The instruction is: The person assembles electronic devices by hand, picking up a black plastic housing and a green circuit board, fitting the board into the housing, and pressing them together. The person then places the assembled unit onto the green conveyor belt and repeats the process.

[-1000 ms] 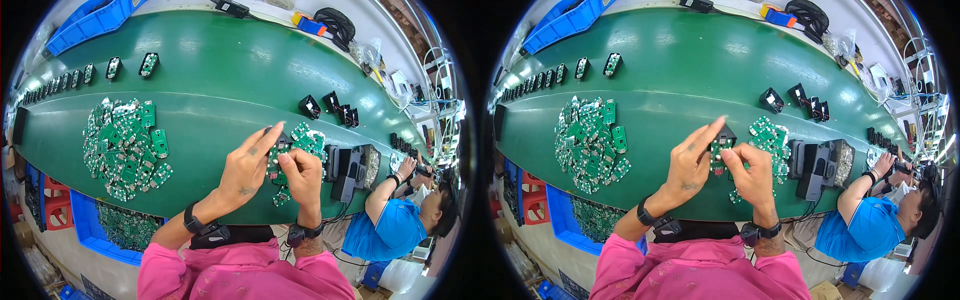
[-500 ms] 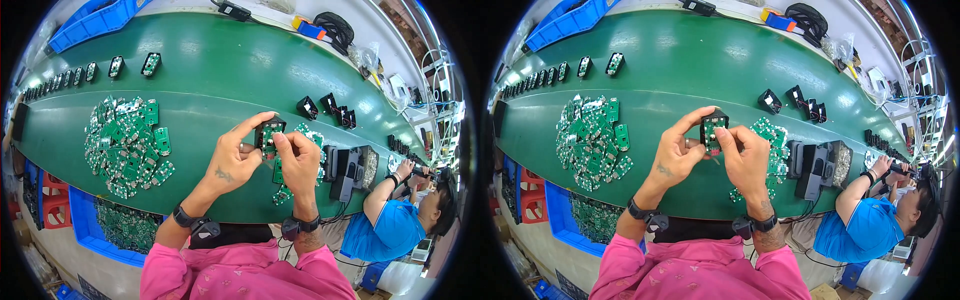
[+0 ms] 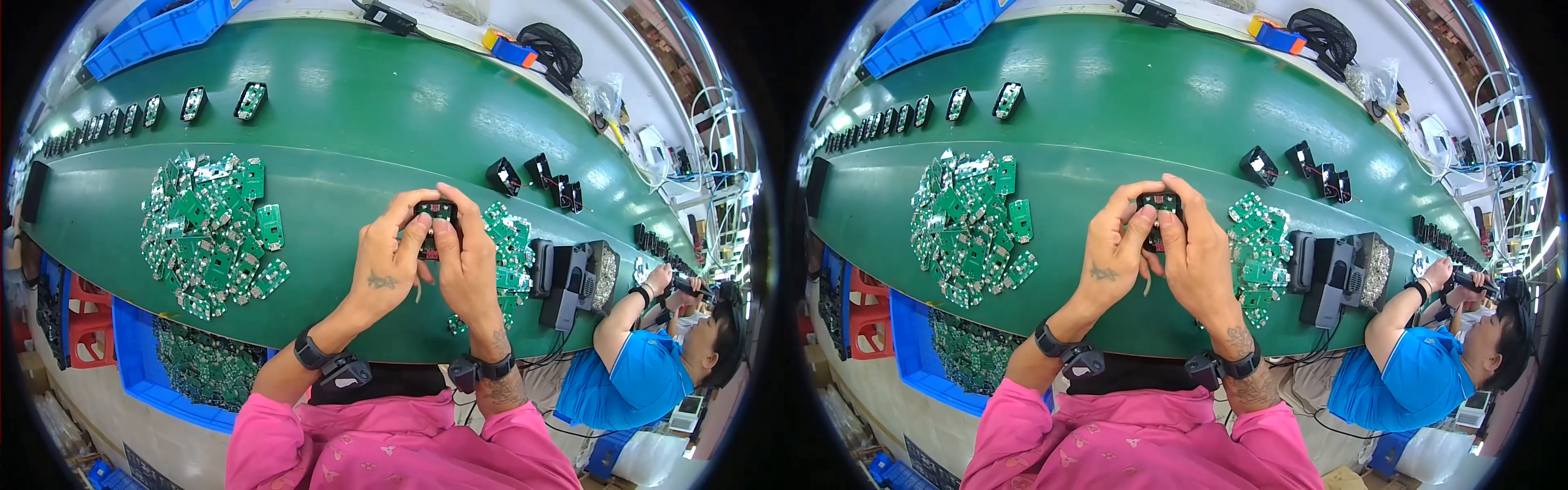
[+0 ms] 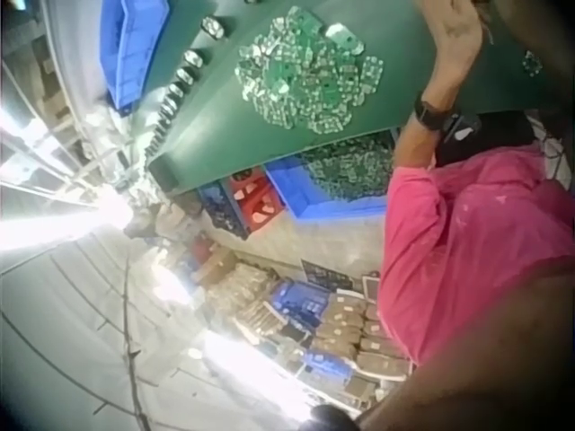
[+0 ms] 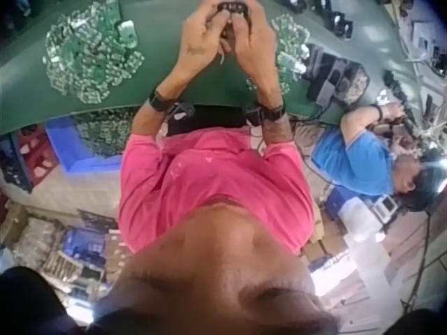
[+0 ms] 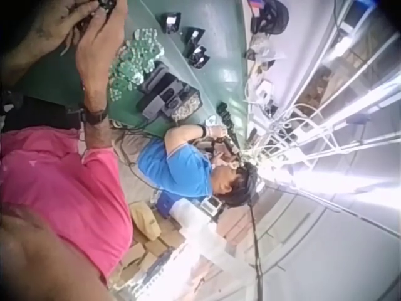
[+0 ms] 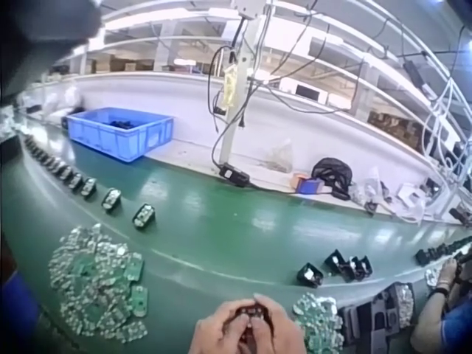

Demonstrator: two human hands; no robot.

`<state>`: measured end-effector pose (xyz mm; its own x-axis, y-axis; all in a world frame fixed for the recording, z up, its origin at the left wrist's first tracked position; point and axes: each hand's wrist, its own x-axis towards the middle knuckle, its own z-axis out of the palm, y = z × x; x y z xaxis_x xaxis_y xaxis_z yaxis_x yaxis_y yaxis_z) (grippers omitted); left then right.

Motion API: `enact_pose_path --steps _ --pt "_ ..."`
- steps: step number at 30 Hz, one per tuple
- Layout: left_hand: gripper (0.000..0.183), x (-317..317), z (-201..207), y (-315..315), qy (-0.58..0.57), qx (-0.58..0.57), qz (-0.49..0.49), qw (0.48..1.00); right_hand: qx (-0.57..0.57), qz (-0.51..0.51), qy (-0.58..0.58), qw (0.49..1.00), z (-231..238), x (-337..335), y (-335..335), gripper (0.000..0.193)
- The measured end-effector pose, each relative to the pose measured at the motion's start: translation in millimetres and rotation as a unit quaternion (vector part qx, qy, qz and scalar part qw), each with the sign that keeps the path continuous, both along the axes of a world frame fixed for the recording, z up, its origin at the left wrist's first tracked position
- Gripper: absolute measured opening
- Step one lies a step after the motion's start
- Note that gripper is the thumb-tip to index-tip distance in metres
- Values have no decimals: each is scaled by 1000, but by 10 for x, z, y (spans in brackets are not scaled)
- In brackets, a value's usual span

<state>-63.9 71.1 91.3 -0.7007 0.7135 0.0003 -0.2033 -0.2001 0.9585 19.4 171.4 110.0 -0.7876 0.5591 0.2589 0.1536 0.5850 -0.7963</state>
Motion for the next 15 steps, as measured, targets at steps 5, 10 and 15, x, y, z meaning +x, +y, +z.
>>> enact_pose_path --steps 5,10,15 --pt "26 32 -70 13 79 18 62 995 -94 23 52 994 -135 -26 -30 32" --pt "31 -97 -99 13 77 -31 110 990 -79 7 24 997 -40 -264 -71 30" --pt "49 -204 -119 66 -31 8 176 984 -189 -12 14 982 -195 -760 282 29"
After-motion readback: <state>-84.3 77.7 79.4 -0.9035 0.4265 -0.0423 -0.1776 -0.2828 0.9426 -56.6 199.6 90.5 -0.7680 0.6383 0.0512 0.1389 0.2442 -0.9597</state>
